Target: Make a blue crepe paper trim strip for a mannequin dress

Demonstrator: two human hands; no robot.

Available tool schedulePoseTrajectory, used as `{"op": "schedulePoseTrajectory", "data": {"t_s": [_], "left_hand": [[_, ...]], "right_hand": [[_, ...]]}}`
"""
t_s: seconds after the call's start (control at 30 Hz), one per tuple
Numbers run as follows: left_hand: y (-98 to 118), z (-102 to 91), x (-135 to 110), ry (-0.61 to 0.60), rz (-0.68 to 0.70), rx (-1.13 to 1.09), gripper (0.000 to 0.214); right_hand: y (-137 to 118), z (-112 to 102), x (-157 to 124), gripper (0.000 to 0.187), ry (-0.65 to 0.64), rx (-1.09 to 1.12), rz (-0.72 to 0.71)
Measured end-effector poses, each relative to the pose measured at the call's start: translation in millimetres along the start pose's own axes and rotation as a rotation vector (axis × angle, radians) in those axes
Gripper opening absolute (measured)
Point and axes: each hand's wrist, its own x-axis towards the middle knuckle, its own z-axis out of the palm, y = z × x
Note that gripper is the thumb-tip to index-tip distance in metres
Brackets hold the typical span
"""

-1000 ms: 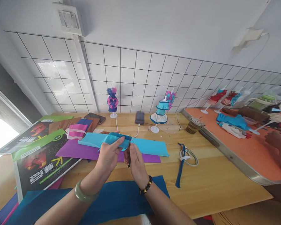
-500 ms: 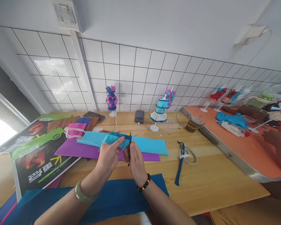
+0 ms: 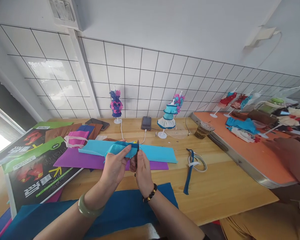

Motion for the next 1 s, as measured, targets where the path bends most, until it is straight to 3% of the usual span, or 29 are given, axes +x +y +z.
{"op": "schedulePoseTrajectory", "data": {"t_s": [0.47,0.7,0.87,1.0], "left_hand": [[-1.0,1.9,1.3,0.006,-0.027,0.007,0.022],[5.4,-1.4,3.9,-0.068,-0.081,0.040,0.036],[12.0,-3.7,6.2,-0.168,-0.099,0.209,0.045],[13.0,-7.9,11.8,-0.267,-0.026,0.399,0.031]], "right_hand": [[-3.8,-6.7,2.5,0.041,0.046,0.051,0.028],[-11.9,-40.6,-6.6,0.041,-0.028,-0.002,0.129],[-19.5,-67.0,-21.6,0.043,-0.098,-0.089,0.269],[-24.3,-79.5,-33.8,0.044,-0.121,-0.119,0.373]]}}
